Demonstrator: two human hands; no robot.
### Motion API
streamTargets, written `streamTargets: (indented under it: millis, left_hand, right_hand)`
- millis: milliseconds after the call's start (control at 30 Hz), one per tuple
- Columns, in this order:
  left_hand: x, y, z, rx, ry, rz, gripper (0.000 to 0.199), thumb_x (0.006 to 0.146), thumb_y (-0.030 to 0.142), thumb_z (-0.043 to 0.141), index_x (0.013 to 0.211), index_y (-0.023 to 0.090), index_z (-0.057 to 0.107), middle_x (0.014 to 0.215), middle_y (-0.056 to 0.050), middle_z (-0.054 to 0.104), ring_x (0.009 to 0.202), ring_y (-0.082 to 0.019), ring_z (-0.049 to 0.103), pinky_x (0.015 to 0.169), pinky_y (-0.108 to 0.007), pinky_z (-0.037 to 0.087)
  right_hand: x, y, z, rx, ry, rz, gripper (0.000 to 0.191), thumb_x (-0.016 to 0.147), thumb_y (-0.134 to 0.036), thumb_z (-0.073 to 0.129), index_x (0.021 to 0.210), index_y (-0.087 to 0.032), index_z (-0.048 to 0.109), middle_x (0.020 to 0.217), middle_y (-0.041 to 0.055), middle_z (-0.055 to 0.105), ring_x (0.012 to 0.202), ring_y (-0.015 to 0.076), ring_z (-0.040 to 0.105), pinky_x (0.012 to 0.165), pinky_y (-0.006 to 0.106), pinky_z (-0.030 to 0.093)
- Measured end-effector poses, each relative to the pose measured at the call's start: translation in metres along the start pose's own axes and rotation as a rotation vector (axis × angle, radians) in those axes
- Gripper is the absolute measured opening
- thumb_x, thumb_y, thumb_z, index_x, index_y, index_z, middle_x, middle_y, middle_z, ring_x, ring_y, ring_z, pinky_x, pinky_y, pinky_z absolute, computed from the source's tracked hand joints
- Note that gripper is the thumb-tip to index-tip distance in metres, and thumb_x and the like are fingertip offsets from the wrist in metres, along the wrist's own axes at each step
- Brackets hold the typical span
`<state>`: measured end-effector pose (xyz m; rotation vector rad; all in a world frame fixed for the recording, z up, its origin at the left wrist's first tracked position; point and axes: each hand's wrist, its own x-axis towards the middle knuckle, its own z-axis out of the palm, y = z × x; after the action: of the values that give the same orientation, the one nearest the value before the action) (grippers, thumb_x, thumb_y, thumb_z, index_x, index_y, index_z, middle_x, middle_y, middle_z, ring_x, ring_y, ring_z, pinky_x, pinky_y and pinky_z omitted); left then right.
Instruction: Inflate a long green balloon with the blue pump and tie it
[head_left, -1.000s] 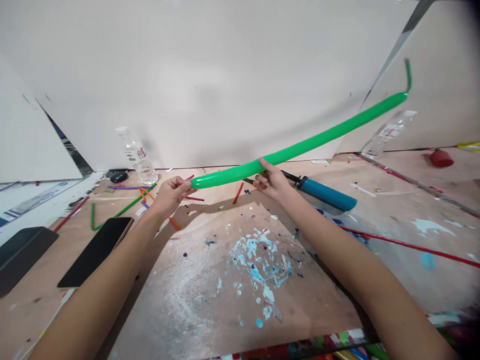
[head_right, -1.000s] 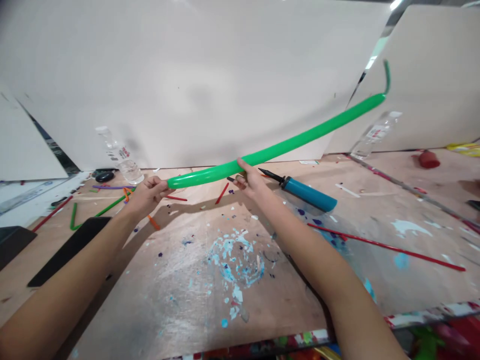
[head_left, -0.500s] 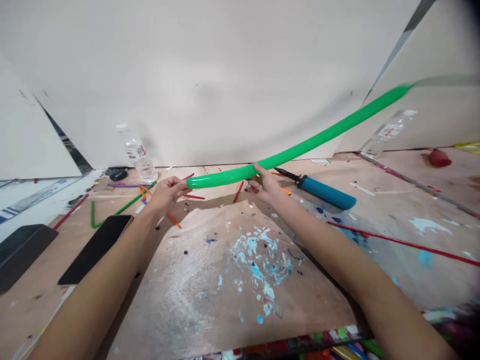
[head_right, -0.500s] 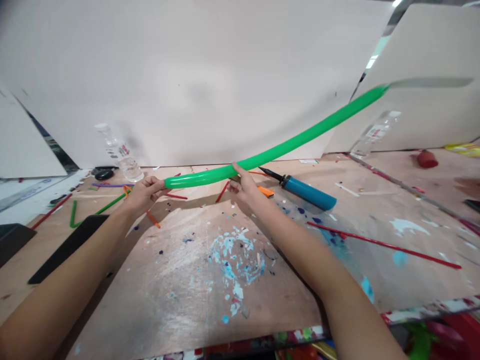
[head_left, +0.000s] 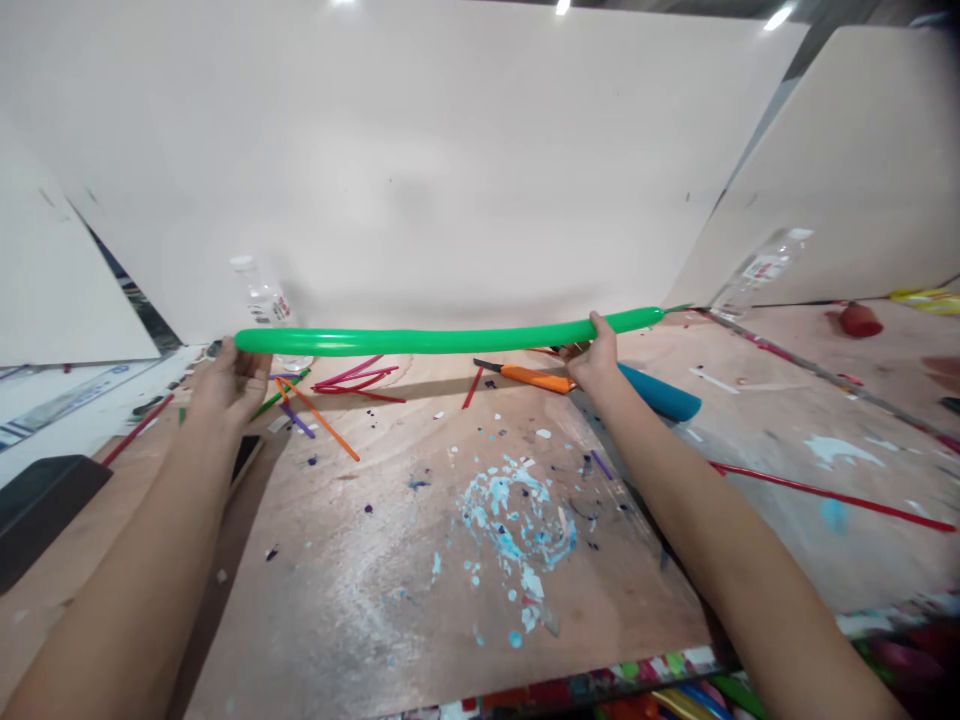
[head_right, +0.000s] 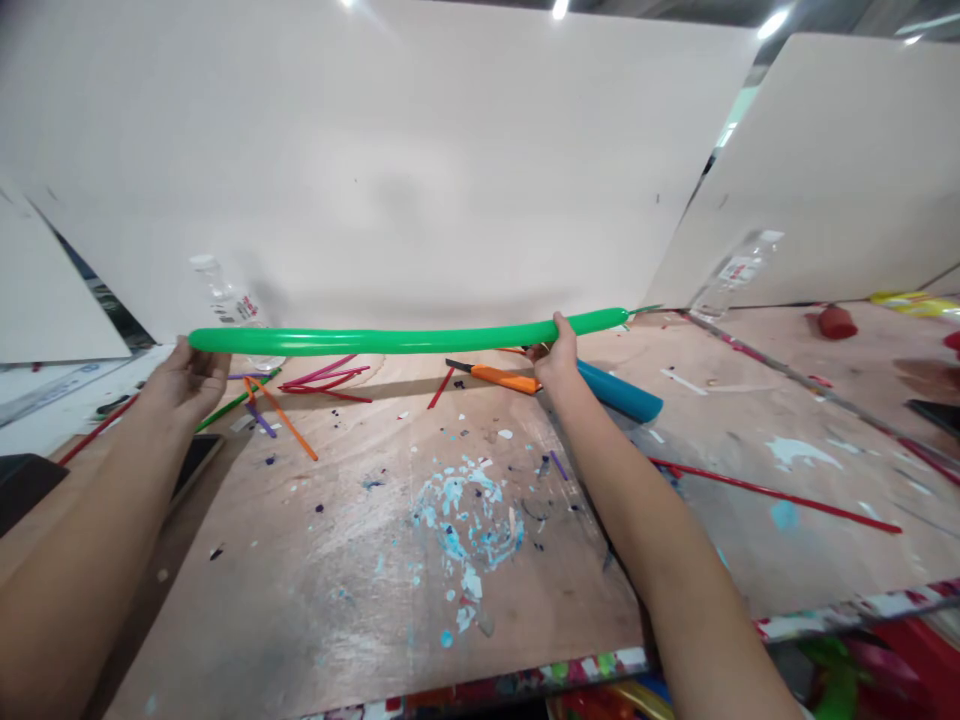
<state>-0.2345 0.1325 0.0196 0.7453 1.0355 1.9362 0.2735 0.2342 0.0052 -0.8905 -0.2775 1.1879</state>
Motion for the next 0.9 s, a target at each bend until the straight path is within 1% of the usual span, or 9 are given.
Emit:
streamTargets:
  millis: [133, 233, 300, 400, 500, 600, 667, 800, 900]
  left_hand:
    - [0.004, 0.015, -0.007, -0.267, 0.209, 0.014, 0.033, 0.099, 0.02, 0.041, 0.071, 0.017, 0.057, 0.066, 0.007, 0.071, 0.077, -0.004, 0.068, 0.076, -0.021, 0.052]
    - [-0.002, 0.022, -0.003, -0.297, 0.276, -0.018, 0.038, 0.1, 0.018, 0.035, 0.067, 0.017, 0.054, 0.058, 0.007, 0.068, 0.066, -0.003, 0.067, 0.068, -0.021, 0.051]
    - [-0.006, 0.025, 0.001, -0.303, 0.301, -0.044, 0.042, 0.1, 0.015, 0.028, 0.067, 0.016, 0.052, 0.055, 0.006, 0.065, 0.06, -0.003, 0.065, 0.067, -0.022, 0.05]
    - [-0.013, 0.029, 0.006, -0.321, 0.279, -0.023, 0.041, 0.098, 0.01, 0.023, 0.068, 0.015, 0.051, 0.054, 0.005, 0.064, 0.055, -0.004, 0.064, 0.067, -0.025, 0.052]
    - [-0.019, 0.036, 0.011, -0.408, 0.21, -0.008, 0.038, 0.095, 0.007, 0.025, 0.07, 0.014, 0.052, 0.054, 0.004, 0.062, 0.055, -0.003, 0.063, 0.061, -0.021, 0.049]
    - [-0.026, 0.047, 0.02, -0.469, 0.132, -0.017, 0.039, 0.096, 0.009, 0.025, 0.072, 0.014, 0.055, 0.056, 0.003, 0.062, 0.059, -0.003, 0.064, 0.057, -0.02, 0.046]
    - [-0.032, 0.055, 0.028, -0.491, 0.139, 0.028, 0.035, 0.096, 0.012, 0.029, 0.072, 0.014, 0.054, 0.056, 0.003, 0.062, 0.057, -0.003, 0.063, 0.054, -0.02, 0.045]
    - [-0.041, 0.067, 0.037, -0.518, 0.131, 0.134, 0.03, 0.096, 0.016, 0.032, 0.075, 0.015, 0.053, 0.059, 0.002, 0.062, 0.059, -0.006, 0.063, 0.05, -0.021, 0.042]
    - [-0.04, 0.068, 0.032, -0.405, 0.043, 0.187, 0.037, 0.099, 0.013, 0.025, 0.074, 0.014, 0.052, 0.057, 0.001, 0.059, 0.067, -0.005, 0.065, 0.05, -0.022, 0.035]
  right_hand:
    - [0.0, -0.008, 0.001, 0.167, -0.066, -0.003, 0.023, 0.084, -0.045, 0.053, 0.083, -0.024, 0.044, 0.075, -0.0035, 0.061, 0.063, 0.0122, 0.062, 0.056, 0.028, 0.057]
    - [-0.006, -0.012, 0.003, 0.231, -0.109, 0.005, 0.027, 0.089, -0.048, 0.046, 0.079, -0.024, 0.04, 0.065, -0.0051, 0.056, 0.057, 0.0106, 0.059, 0.058, 0.027, 0.056]
    - [-0.014, -0.013, 0.006, 0.202, -0.148, -0.018, 0.034, 0.089, -0.054, 0.045, 0.077, -0.023, 0.041, 0.057, -0.007, 0.049, 0.049, 0.0093, 0.053, 0.052, 0.023, 0.052]
    - [-0.028, -0.016, 0.013, 0.108, -0.264, -0.082, 0.047, 0.083, -0.071, 0.042, 0.08, -0.024, 0.046, 0.051, -0.0075, 0.044, 0.042, 0.0095, 0.046, 0.042, 0.021, 0.044]
    - [-0.045, -0.022, 0.022, -0.004, -0.4, -0.142, 0.052, 0.079, -0.076, 0.046, 0.083, -0.024, 0.048, 0.05, -0.0076, 0.042, 0.041, 0.0096, 0.044, 0.039, 0.021, 0.041]
    - [-0.066, -0.03, 0.032, -0.086, -0.51, -0.203, 0.051, 0.078, -0.075, 0.05, 0.079, -0.024, 0.047, 0.049, -0.0078, 0.04, 0.04, 0.0093, 0.042, 0.039, 0.021, 0.04]
    - [-0.08, -0.035, 0.039, -0.1, -0.553, -0.251, 0.049, 0.08, -0.072, 0.051, 0.078, -0.024, 0.047, 0.049, -0.0077, 0.038, 0.039, 0.009, 0.041, 0.039, 0.021, 0.041]
    - [-0.1, -0.044, 0.046, -0.048, -0.571, -0.343, 0.042, 0.087, -0.063, 0.048, 0.074, -0.023, 0.048, 0.047, -0.007, 0.037, 0.038, 0.0087, 0.039, 0.038, 0.021, 0.038]
    - [-0.102, -0.048, 0.046, -0.017, -0.573, -0.391, 0.037, 0.089, -0.057, 0.049, 0.072, -0.024, 0.048, 0.048, -0.0061, 0.038, 0.039, 0.0094, 0.039, 0.039, 0.023, 0.039]
